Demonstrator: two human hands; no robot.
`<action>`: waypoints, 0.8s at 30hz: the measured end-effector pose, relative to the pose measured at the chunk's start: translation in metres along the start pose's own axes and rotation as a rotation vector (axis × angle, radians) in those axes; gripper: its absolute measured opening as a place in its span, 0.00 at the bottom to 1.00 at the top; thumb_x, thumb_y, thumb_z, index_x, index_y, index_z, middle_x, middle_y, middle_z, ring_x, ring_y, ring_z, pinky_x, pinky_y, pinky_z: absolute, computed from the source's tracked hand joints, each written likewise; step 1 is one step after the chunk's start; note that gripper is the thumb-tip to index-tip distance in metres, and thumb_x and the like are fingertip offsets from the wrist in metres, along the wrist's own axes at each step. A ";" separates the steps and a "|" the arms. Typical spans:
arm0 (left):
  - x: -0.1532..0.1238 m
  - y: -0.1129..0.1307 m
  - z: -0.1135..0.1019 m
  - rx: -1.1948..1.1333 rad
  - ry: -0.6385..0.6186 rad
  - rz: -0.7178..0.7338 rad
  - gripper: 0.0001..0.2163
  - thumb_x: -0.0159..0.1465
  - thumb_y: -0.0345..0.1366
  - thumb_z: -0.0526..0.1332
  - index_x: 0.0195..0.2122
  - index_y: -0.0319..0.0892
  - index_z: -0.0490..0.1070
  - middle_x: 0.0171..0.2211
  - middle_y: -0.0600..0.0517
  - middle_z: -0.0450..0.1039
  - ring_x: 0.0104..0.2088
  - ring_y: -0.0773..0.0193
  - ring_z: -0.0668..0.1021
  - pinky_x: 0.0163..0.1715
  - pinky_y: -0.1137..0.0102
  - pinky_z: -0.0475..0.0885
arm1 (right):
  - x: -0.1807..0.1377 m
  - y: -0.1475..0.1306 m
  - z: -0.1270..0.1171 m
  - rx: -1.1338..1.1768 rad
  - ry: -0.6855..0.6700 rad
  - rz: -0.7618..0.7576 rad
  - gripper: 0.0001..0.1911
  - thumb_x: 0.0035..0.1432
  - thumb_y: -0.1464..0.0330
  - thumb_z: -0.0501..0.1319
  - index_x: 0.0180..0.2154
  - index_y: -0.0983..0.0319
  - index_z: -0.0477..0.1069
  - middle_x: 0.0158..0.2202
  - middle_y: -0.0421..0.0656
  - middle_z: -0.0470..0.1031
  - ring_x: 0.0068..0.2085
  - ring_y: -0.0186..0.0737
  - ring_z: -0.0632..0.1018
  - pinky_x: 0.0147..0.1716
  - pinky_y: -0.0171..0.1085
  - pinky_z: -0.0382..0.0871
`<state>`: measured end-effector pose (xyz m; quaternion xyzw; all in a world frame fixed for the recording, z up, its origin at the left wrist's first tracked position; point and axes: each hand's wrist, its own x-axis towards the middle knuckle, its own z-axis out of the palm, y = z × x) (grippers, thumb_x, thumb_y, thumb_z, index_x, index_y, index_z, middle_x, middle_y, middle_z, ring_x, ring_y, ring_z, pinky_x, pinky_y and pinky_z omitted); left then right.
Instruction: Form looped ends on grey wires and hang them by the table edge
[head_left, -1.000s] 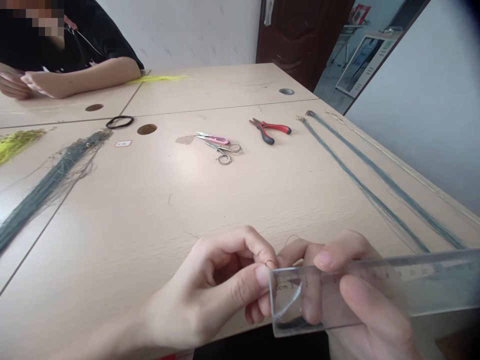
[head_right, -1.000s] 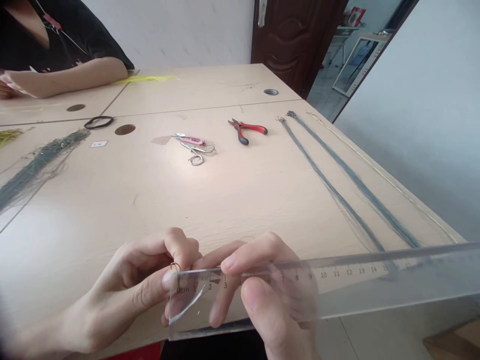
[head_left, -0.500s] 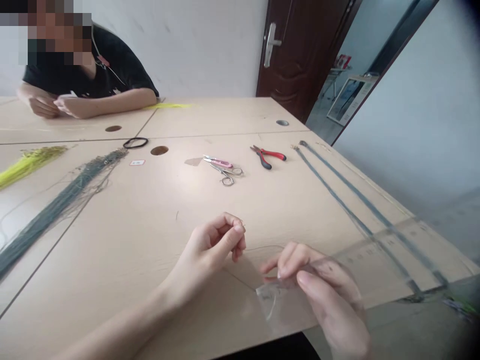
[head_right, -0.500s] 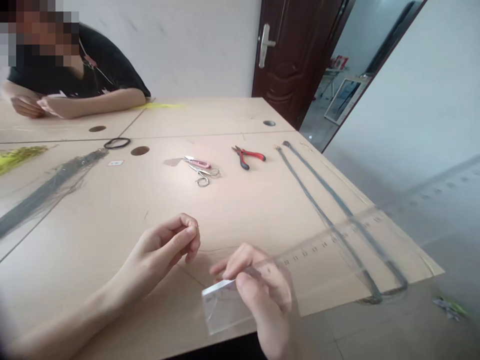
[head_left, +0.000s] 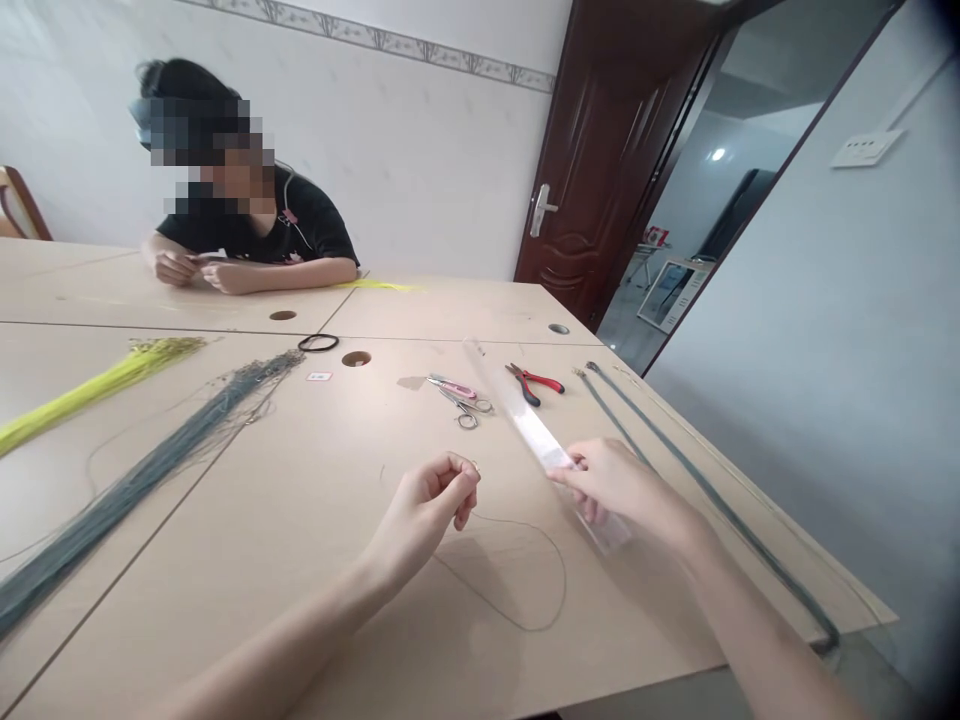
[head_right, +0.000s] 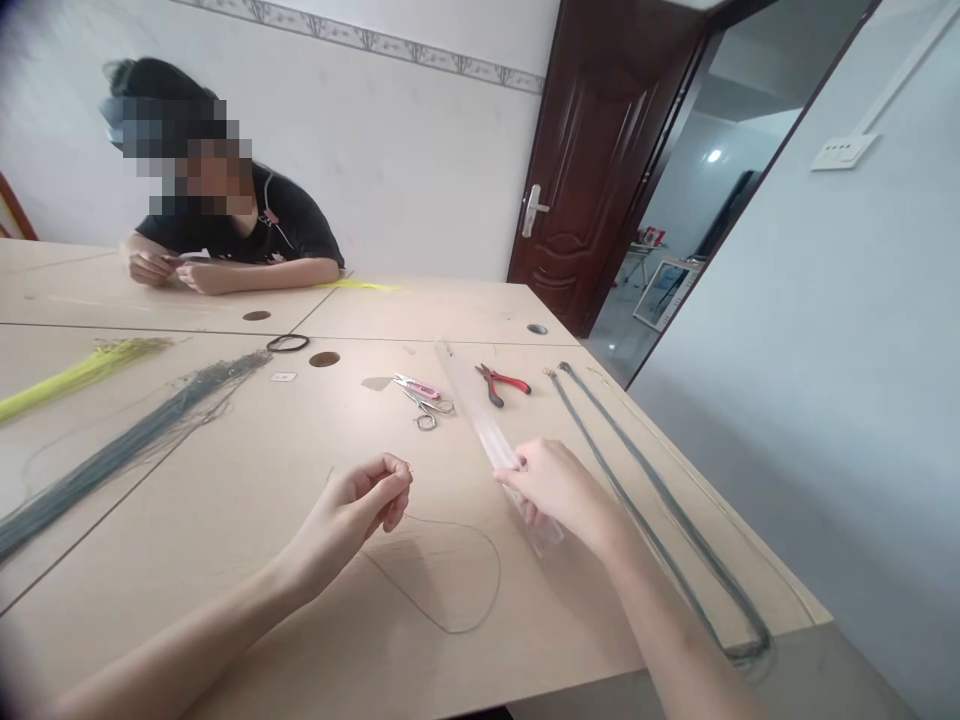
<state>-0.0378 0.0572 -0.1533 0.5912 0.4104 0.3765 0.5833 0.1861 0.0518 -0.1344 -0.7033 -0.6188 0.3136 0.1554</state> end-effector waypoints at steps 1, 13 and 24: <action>0.000 0.001 -0.001 0.005 0.005 0.010 0.12 0.64 0.39 0.53 0.25 0.40 0.59 0.19 0.58 0.60 0.19 0.72 0.61 0.20 0.74 0.54 | 0.007 -0.001 0.002 -0.022 0.013 -0.020 0.15 0.54 0.61 0.57 0.21 0.62 0.62 0.17 0.41 0.71 0.18 0.35 0.74 0.18 0.31 0.64; -0.005 0.001 -0.002 0.174 0.031 0.153 0.09 0.63 0.37 0.50 0.28 0.39 0.61 0.20 0.57 0.59 0.22 0.71 0.63 0.22 0.74 0.58 | -0.005 -0.037 0.011 -0.157 0.320 -0.230 0.20 0.59 0.54 0.50 0.24 0.62 0.64 0.22 0.40 0.64 0.24 0.35 0.66 0.23 0.34 0.54; -0.008 -0.014 0.004 0.527 0.093 0.465 0.05 0.57 0.28 0.53 0.25 0.41 0.64 0.21 0.57 0.63 0.23 0.71 0.66 0.24 0.74 0.61 | -0.035 -0.049 0.047 0.292 0.139 -0.359 0.10 0.61 0.64 0.53 0.29 0.61 0.66 0.26 0.37 0.67 0.28 0.32 0.68 0.25 0.31 0.60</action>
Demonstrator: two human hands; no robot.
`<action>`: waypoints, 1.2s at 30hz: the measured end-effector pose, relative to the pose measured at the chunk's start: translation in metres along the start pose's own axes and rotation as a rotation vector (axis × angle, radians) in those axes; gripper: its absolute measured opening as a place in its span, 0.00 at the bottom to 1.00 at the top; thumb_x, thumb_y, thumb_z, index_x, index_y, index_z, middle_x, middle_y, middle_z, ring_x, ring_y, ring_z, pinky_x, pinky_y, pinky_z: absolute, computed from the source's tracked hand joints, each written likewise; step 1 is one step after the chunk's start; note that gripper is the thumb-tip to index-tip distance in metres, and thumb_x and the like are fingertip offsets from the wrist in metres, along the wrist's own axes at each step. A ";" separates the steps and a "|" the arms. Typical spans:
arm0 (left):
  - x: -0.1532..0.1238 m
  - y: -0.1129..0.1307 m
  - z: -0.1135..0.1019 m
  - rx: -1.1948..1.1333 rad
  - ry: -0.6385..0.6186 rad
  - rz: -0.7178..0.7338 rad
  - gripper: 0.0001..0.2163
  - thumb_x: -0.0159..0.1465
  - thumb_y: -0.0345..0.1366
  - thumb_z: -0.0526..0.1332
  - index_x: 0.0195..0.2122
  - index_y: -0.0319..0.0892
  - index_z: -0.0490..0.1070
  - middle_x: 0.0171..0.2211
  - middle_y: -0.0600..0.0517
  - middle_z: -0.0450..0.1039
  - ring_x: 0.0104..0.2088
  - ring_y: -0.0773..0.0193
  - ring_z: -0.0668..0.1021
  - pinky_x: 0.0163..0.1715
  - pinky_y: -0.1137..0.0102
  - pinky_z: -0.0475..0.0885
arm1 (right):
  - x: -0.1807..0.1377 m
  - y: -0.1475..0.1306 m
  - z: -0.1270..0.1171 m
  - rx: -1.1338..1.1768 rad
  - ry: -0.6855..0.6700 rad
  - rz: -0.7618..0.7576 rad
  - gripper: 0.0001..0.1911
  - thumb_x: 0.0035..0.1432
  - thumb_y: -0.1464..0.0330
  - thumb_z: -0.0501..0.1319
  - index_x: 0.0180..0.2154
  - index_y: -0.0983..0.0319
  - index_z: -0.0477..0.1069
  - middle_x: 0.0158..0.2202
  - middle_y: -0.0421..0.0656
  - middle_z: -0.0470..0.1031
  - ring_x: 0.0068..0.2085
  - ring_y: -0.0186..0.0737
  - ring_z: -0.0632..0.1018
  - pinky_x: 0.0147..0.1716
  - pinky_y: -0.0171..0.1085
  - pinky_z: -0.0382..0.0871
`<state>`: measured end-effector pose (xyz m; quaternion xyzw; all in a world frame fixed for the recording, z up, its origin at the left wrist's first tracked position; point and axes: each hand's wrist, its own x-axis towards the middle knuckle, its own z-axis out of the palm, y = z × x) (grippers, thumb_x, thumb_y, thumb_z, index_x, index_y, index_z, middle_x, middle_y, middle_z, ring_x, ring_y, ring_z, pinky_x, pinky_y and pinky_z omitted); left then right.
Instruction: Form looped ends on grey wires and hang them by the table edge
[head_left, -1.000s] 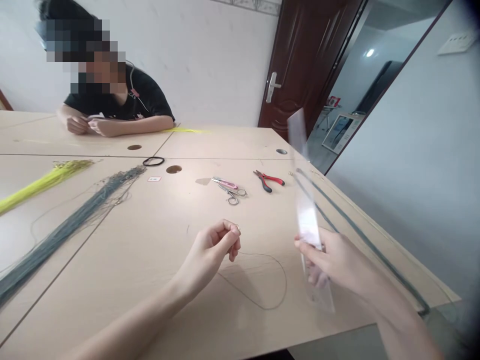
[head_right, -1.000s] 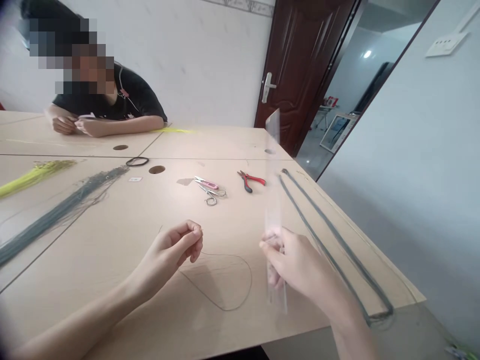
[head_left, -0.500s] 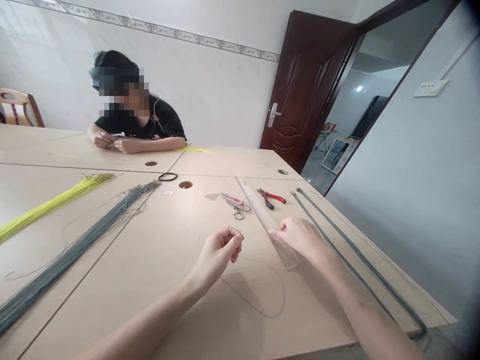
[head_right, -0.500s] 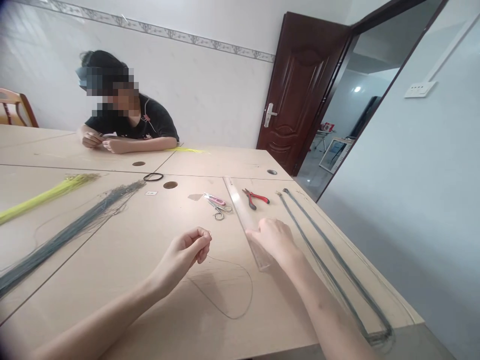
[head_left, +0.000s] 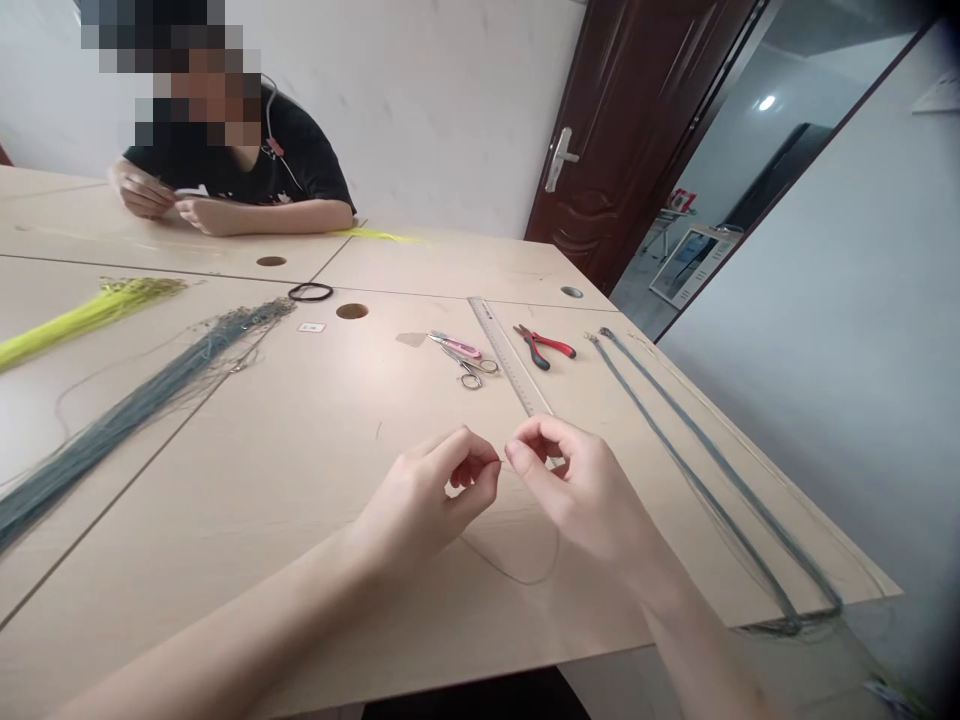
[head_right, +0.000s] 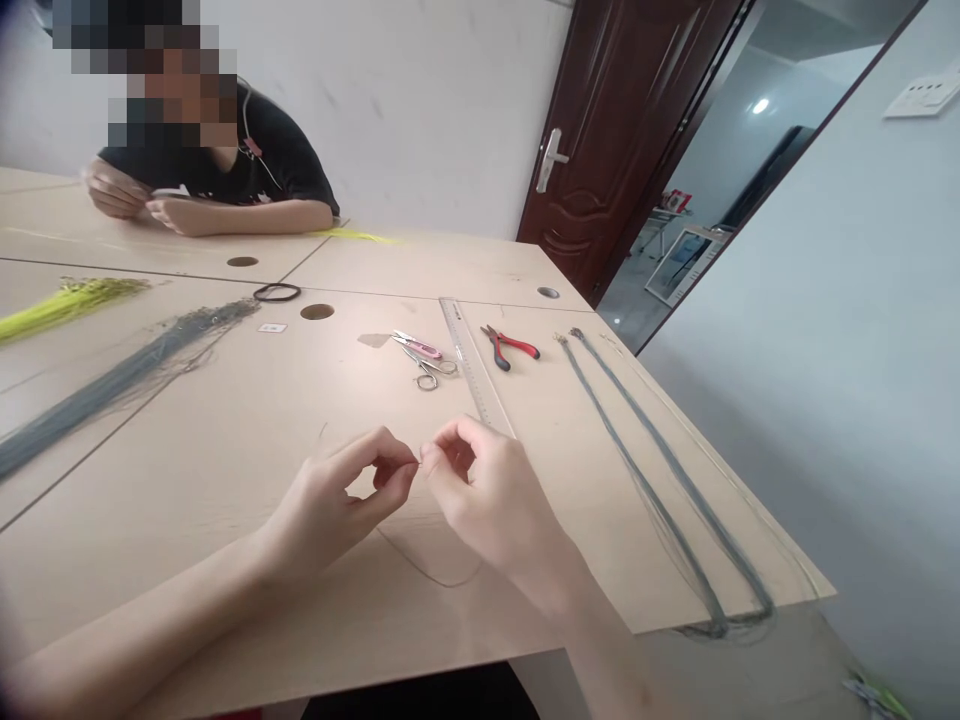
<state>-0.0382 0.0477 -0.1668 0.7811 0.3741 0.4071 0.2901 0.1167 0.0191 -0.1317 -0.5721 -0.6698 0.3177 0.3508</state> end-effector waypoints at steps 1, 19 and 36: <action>0.000 0.000 0.001 0.018 0.009 0.022 0.05 0.57 0.28 0.53 0.26 0.41 0.64 0.21 0.57 0.63 0.23 0.71 0.66 0.24 0.74 0.61 | -0.001 0.003 0.000 0.014 0.000 0.003 0.10 0.61 0.65 0.53 0.30 0.61 0.67 0.26 0.37 0.67 0.29 0.32 0.68 0.25 0.31 0.60; -0.009 0.000 -0.001 0.229 -0.085 0.462 0.09 0.58 0.21 0.58 0.36 0.41 0.63 0.24 0.54 0.67 0.25 0.71 0.69 0.27 0.76 0.67 | -0.027 0.025 -0.002 0.498 -0.125 0.179 0.13 0.60 0.61 0.56 0.28 0.61 0.70 0.22 0.35 0.63 0.20 0.24 0.60 0.16 0.27 0.53; -0.011 0.011 0.000 -0.178 -0.212 0.077 0.04 0.61 0.26 0.55 0.35 0.42 0.64 0.25 0.56 0.67 0.26 0.73 0.70 0.26 0.77 0.67 | -0.035 0.017 0.003 0.296 -0.002 0.040 0.08 0.60 0.71 0.54 0.28 0.60 0.61 0.23 0.34 0.61 0.22 0.25 0.63 0.18 0.25 0.58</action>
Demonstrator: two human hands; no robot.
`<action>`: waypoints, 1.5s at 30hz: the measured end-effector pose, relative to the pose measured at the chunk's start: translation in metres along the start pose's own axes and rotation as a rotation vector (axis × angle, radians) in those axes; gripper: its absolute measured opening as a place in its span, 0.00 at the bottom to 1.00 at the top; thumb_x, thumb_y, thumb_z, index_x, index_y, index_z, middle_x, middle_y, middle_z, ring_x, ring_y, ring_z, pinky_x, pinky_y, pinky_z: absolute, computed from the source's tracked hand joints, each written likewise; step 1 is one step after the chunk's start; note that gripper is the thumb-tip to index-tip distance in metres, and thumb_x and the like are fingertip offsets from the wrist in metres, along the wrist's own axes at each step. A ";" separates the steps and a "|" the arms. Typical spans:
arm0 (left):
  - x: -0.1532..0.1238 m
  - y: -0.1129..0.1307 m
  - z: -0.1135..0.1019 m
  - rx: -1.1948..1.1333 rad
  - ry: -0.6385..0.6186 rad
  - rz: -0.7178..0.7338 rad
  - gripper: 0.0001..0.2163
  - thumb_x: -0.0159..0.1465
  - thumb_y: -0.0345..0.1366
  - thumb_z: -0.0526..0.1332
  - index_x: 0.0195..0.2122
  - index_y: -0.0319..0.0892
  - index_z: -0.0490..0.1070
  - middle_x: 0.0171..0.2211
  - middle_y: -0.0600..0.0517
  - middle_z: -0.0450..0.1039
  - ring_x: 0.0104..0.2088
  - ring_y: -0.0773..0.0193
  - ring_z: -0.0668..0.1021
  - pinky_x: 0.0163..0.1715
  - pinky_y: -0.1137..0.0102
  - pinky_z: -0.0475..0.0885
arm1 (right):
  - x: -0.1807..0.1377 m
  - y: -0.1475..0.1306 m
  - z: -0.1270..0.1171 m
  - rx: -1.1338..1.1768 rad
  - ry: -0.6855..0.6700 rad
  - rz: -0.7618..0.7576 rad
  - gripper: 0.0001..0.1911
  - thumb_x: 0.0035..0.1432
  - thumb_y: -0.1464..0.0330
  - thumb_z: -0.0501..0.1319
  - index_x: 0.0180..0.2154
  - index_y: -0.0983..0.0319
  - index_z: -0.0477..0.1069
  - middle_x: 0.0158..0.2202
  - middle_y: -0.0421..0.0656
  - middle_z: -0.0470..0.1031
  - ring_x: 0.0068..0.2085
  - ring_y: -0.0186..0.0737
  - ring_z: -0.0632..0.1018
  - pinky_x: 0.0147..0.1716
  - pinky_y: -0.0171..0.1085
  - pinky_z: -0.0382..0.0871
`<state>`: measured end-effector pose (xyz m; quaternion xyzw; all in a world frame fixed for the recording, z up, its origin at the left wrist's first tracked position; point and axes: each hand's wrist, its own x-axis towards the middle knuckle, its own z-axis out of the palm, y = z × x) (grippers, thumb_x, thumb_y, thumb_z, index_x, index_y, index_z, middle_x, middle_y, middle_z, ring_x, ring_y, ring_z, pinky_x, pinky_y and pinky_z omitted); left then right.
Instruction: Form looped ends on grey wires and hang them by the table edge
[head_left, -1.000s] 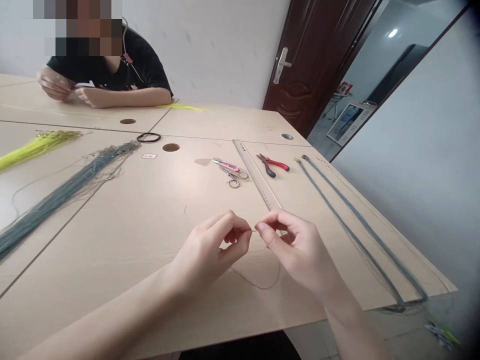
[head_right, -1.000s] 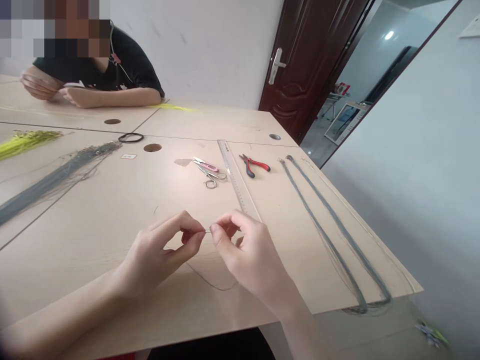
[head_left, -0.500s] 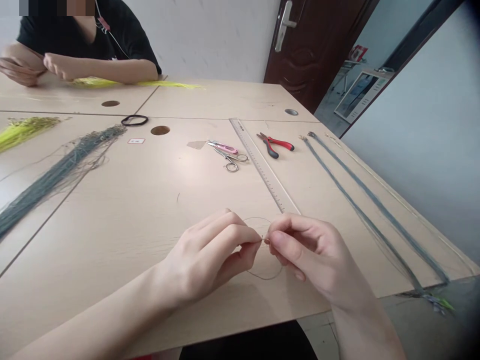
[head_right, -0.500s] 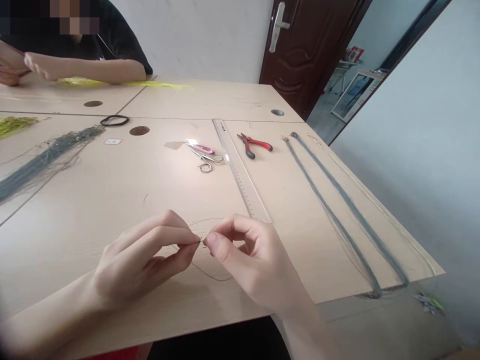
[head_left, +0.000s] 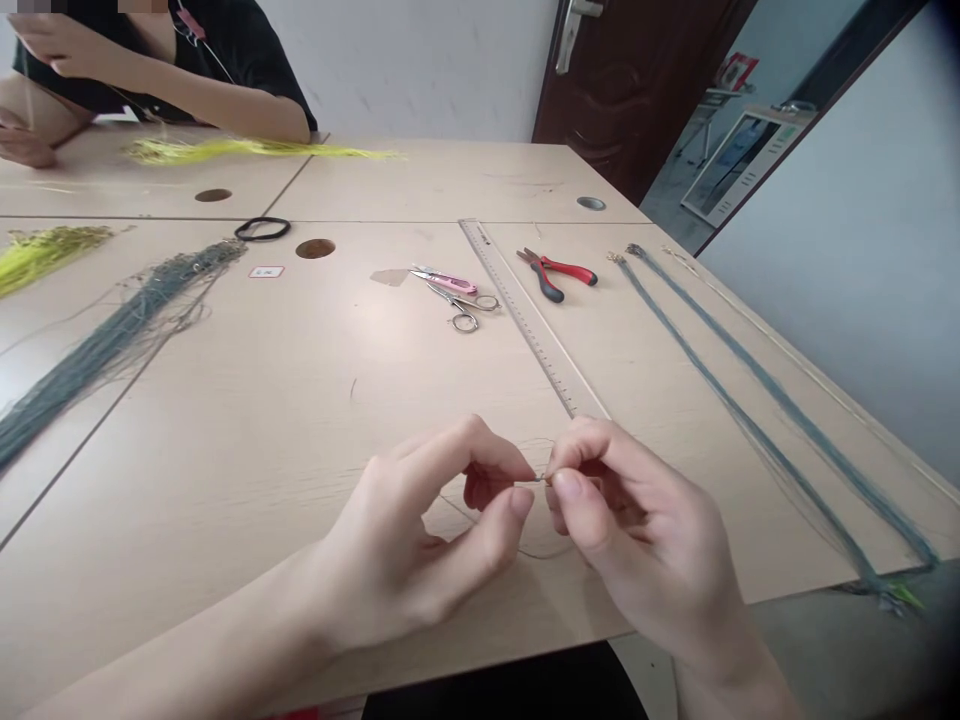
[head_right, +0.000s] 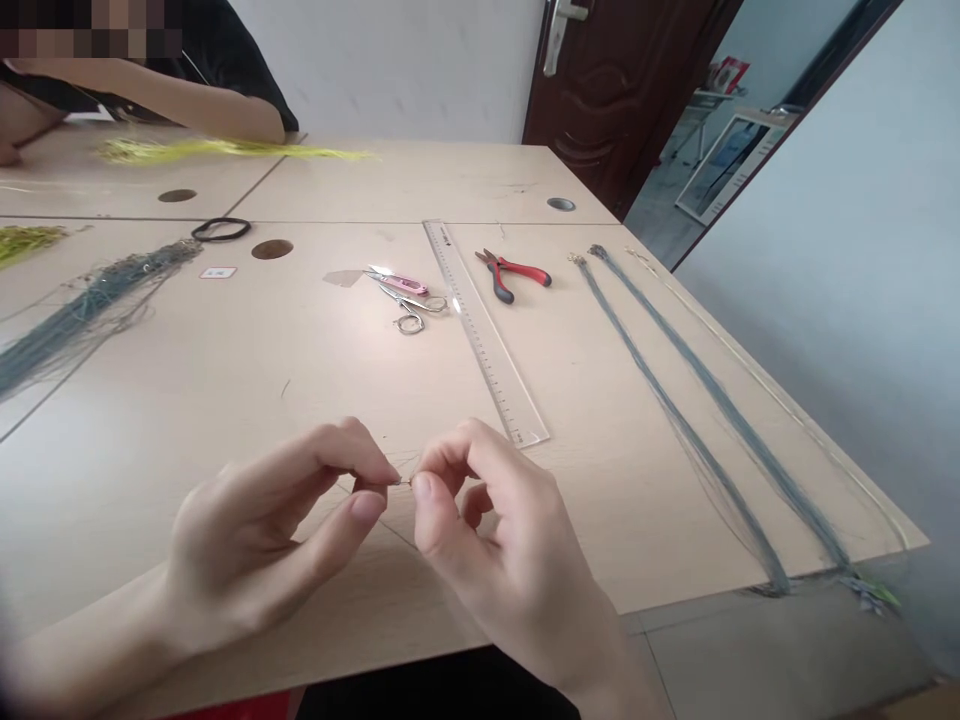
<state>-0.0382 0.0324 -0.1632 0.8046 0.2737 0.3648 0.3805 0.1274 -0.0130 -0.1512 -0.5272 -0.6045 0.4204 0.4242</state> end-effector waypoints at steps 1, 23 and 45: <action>-0.001 0.000 0.000 -0.057 -0.020 -0.052 0.04 0.62 0.27 0.54 0.35 0.43 0.64 0.26 0.57 0.67 0.26 0.73 0.70 0.26 0.78 0.67 | 0.000 0.001 0.000 -0.010 -0.003 -0.011 0.07 0.61 0.70 0.53 0.29 0.59 0.61 0.23 0.34 0.61 0.22 0.25 0.63 0.18 0.25 0.58; -0.001 0.001 0.005 -0.087 -0.008 -0.101 0.06 0.57 0.23 0.57 0.29 0.40 0.68 0.23 0.58 0.67 0.24 0.75 0.69 0.22 0.79 0.64 | -0.004 0.001 0.003 0.083 0.052 0.049 0.12 0.62 0.66 0.53 0.26 0.60 0.63 0.22 0.35 0.60 0.22 0.27 0.63 0.18 0.29 0.56; 0.002 0.010 0.004 -0.331 -0.046 -0.296 0.05 0.59 0.27 0.57 0.28 0.43 0.68 0.22 0.59 0.66 0.23 0.74 0.68 0.23 0.79 0.65 | -0.010 0.011 0.010 0.025 0.177 -0.180 0.07 0.58 0.73 0.56 0.27 0.59 0.65 0.25 0.35 0.65 0.26 0.29 0.68 0.24 0.32 0.61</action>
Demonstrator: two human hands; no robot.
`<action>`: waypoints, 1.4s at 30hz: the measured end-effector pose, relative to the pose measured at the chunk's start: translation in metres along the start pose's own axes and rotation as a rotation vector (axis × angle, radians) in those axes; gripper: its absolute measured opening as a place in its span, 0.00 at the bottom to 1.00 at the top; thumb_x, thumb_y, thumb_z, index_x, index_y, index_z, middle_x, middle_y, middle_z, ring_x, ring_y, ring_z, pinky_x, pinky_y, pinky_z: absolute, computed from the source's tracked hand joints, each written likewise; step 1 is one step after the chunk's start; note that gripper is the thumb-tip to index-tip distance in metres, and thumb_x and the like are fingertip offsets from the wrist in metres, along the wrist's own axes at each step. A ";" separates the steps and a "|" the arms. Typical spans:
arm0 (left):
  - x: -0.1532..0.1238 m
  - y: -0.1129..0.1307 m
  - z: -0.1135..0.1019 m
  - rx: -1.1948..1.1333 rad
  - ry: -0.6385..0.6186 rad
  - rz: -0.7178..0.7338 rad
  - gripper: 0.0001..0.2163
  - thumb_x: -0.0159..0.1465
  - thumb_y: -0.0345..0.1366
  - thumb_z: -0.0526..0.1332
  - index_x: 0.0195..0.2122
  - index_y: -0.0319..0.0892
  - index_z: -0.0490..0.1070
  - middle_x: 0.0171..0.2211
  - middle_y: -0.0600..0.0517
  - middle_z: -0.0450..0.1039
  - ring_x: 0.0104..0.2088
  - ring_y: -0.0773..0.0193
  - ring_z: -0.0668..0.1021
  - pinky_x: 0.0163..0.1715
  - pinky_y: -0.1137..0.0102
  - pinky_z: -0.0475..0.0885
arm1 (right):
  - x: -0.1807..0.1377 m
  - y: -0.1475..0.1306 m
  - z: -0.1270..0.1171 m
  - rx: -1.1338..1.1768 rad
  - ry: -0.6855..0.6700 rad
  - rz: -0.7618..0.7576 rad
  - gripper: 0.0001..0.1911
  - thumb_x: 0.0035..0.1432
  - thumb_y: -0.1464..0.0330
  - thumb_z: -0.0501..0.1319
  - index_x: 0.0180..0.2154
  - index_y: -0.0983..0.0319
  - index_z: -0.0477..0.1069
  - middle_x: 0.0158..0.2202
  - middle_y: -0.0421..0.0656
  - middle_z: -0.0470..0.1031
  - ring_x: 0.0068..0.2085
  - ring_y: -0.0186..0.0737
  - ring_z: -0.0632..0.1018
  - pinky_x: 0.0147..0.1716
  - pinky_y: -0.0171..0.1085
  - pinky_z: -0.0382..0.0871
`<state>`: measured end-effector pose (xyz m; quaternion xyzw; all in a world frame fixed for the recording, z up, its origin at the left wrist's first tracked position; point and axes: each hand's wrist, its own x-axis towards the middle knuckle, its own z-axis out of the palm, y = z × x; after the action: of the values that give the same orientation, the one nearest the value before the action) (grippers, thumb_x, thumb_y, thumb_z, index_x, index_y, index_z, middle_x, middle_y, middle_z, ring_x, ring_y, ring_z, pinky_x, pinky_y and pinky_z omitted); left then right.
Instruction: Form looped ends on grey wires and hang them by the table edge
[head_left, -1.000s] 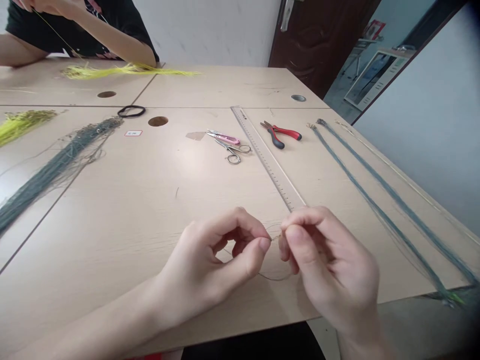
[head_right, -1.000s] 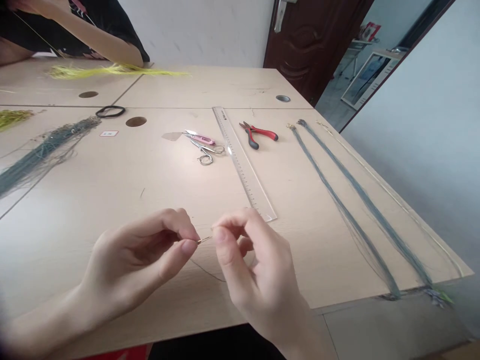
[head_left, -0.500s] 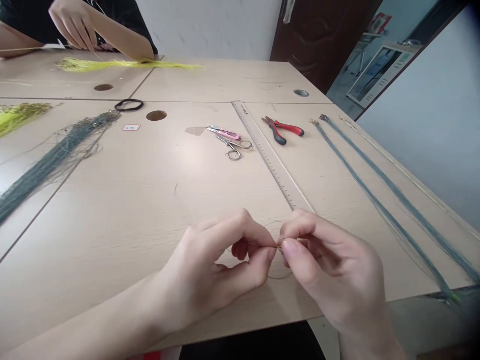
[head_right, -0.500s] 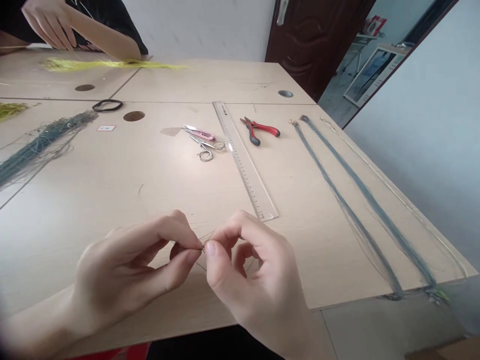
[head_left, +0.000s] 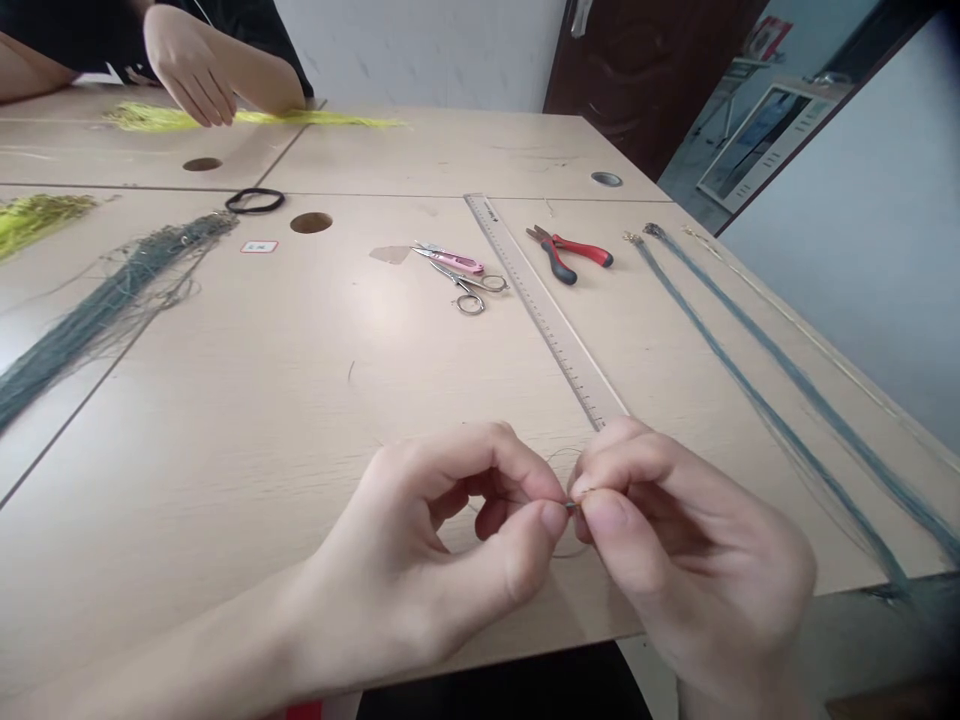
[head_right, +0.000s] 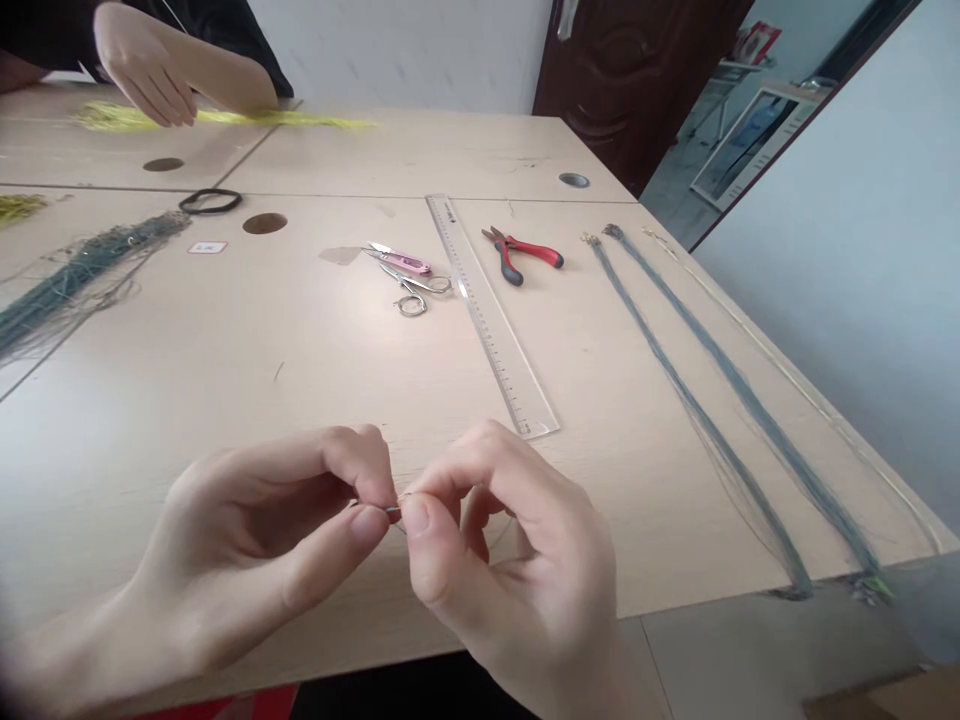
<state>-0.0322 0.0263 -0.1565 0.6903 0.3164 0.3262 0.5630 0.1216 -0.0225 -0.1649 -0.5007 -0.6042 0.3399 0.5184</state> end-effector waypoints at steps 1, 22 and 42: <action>0.000 0.001 0.000 -0.003 0.007 -0.002 0.05 0.59 0.27 0.57 0.28 0.43 0.68 0.22 0.59 0.66 0.23 0.74 0.67 0.23 0.79 0.65 | 0.000 0.001 0.001 0.001 0.008 -0.031 0.07 0.58 0.73 0.57 0.28 0.59 0.65 0.25 0.35 0.65 0.26 0.29 0.68 0.24 0.33 0.61; -0.002 0.003 -0.001 0.103 0.070 0.194 0.06 0.55 0.23 0.57 0.25 0.41 0.66 0.19 0.59 0.63 0.21 0.75 0.66 0.22 0.79 0.65 | 0.001 0.003 0.002 0.068 0.030 -0.103 0.10 0.61 0.69 0.53 0.28 0.61 0.68 0.25 0.39 0.67 0.26 0.32 0.69 0.22 0.34 0.62; -0.001 0.000 -0.002 0.216 0.043 0.228 0.05 0.57 0.24 0.58 0.28 0.40 0.69 0.22 0.57 0.65 0.24 0.75 0.69 0.25 0.78 0.67 | 0.001 -0.003 0.001 0.090 0.025 0.098 0.10 0.57 0.71 0.55 0.23 0.60 0.65 0.22 0.37 0.64 0.24 0.31 0.65 0.21 0.33 0.58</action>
<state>-0.0344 0.0270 -0.1560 0.7713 0.2812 0.3666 0.4378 0.1197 -0.0218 -0.1617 -0.5099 -0.5565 0.3854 0.5308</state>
